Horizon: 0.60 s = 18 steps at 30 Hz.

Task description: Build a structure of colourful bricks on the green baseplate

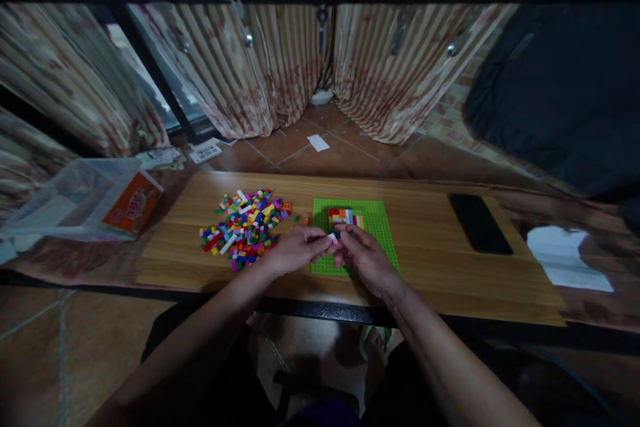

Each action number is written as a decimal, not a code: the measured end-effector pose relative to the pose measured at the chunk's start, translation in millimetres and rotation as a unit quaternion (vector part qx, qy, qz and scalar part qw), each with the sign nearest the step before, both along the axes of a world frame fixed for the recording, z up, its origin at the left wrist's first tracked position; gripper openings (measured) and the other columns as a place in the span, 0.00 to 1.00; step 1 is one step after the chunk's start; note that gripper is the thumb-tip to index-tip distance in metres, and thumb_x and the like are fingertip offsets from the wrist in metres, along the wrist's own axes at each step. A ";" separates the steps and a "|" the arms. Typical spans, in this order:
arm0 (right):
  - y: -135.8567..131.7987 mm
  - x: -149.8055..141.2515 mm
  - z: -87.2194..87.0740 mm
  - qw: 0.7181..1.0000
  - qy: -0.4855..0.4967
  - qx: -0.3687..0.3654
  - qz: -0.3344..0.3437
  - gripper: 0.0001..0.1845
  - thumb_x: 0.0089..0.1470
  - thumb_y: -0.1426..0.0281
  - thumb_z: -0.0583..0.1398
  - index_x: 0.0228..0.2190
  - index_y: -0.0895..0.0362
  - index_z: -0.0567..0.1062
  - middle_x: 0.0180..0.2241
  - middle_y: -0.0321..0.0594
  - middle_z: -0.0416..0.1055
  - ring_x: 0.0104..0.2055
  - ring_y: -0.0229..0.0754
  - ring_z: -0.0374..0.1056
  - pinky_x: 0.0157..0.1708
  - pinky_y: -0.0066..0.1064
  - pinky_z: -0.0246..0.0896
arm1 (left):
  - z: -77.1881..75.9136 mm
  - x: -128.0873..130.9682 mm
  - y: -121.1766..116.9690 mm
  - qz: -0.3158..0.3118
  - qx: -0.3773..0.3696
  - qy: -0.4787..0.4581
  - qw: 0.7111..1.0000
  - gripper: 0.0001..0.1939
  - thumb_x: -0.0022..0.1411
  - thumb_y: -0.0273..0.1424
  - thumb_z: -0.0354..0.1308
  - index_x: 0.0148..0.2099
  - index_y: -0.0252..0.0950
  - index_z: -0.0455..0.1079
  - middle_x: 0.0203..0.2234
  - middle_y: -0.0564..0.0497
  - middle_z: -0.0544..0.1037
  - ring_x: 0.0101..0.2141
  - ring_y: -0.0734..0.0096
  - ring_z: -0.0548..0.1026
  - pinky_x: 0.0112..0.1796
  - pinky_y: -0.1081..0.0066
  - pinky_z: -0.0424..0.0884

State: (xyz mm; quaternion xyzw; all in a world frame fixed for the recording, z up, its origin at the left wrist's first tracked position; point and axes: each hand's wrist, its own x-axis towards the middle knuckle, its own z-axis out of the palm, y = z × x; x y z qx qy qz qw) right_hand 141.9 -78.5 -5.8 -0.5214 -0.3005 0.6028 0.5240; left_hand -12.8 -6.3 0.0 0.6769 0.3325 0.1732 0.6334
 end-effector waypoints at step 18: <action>-7.8 4.0 -9.5 0.982 -0.170 0.078 -0.018 0.16 0.50 0.55 0.64 0.28 0.56 0.77 0.25 0.35 0.72 0.24 0.33 0.60 0.25 0.27 0.56 | -13.0 7.2 -9.4 0.051 -0.219 -0.095 0.970 0.15 0.53 0.41 0.62 0.29 0.32 0.71 0.21 0.54 0.72 0.20 0.80 0.66 0.24 0.75 0.59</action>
